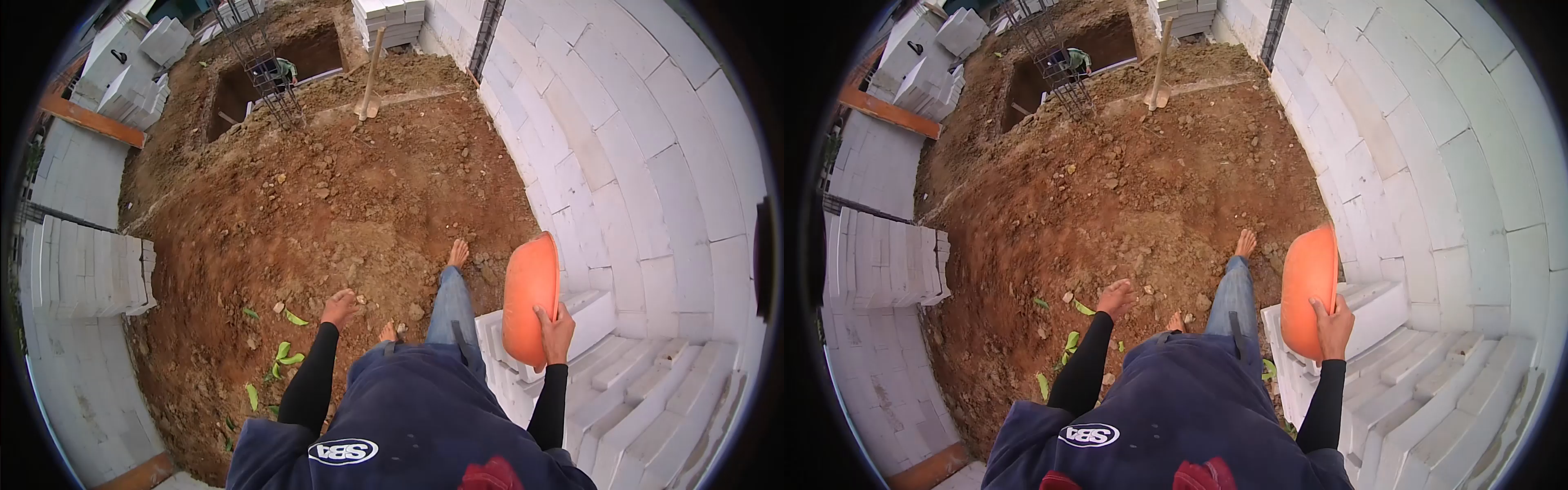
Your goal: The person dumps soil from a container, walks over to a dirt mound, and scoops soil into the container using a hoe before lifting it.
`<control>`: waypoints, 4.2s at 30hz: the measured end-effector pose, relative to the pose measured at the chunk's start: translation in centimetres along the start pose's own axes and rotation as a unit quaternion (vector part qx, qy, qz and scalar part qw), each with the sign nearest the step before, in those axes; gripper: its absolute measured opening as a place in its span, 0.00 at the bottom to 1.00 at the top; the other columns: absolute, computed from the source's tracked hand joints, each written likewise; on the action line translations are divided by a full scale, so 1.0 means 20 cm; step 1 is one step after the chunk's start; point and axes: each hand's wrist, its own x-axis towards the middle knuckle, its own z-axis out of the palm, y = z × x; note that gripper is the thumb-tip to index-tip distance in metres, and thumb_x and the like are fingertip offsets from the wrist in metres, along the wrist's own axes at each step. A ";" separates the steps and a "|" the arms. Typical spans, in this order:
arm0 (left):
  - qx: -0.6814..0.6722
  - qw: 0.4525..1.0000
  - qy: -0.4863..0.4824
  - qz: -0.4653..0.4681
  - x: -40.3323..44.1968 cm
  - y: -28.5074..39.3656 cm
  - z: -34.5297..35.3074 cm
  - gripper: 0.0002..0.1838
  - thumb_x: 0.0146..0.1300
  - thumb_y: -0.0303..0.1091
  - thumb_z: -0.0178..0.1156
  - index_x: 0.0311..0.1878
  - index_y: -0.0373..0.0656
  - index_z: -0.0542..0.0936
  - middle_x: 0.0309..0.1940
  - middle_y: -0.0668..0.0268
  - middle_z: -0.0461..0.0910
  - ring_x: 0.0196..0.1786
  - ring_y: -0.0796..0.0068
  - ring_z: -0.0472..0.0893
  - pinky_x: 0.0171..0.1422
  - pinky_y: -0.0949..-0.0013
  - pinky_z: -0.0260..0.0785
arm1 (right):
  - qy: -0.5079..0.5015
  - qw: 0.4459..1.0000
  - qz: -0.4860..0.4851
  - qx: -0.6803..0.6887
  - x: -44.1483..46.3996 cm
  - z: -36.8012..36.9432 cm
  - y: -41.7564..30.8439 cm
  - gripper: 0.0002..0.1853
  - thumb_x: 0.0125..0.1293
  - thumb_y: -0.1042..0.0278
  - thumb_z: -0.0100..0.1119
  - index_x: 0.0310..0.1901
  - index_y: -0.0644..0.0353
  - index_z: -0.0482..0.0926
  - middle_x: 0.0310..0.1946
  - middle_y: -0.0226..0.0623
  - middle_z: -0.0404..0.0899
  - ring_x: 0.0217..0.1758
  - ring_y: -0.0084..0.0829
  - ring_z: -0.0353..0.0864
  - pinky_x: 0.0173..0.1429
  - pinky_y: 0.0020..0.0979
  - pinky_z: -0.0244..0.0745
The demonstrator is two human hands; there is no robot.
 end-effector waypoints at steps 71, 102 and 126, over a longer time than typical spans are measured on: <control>-0.841 0.322 0.435 0.028 1.85 0.93 2.45 0.09 0.63 0.25 0.52 0.41 0.32 0.79 0.32 0.63 0.82 0.29 0.70 0.83 0.29 0.77 0.83 | -0.395 0.810 -0.409 -0.144 5.40 3.42 -2.24 0.33 0.71 0.41 0.53 0.63 0.65 0.74 0.59 0.56 0.75 0.60 0.51 0.76 0.66 0.49 0.70; -0.857 0.071 0.510 -0.032 2.08 2.22 3.57 0.09 0.64 0.28 0.58 0.46 0.37 0.73 0.37 0.55 0.80 0.30 0.63 0.82 0.25 0.76 0.81 | -0.487 0.268 -0.559 -0.615 5.03 3.98 -2.18 0.30 0.69 0.42 0.58 0.55 0.66 0.78 0.39 0.43 0.86 0.38 0.39 0.87 0.44 0.42 0.83; -0.826 0.416 0.373 -0.074 2.62 2.26 3.04 0.58 0.67 0.52 0.65 0.81 0.46 0.30 0.79 0.47 0.48 0.62 0.48 0.79 0.59 0.53 0.79 | -0.446 0.287 -0.532 -0.660 4.93 3.85 -1.93 0.26 0.70 0.47 0.60 0.52 0.67 0.78 0.31 0.45 0.85 0.26 0.36 0.85 0.34 0.40 0.82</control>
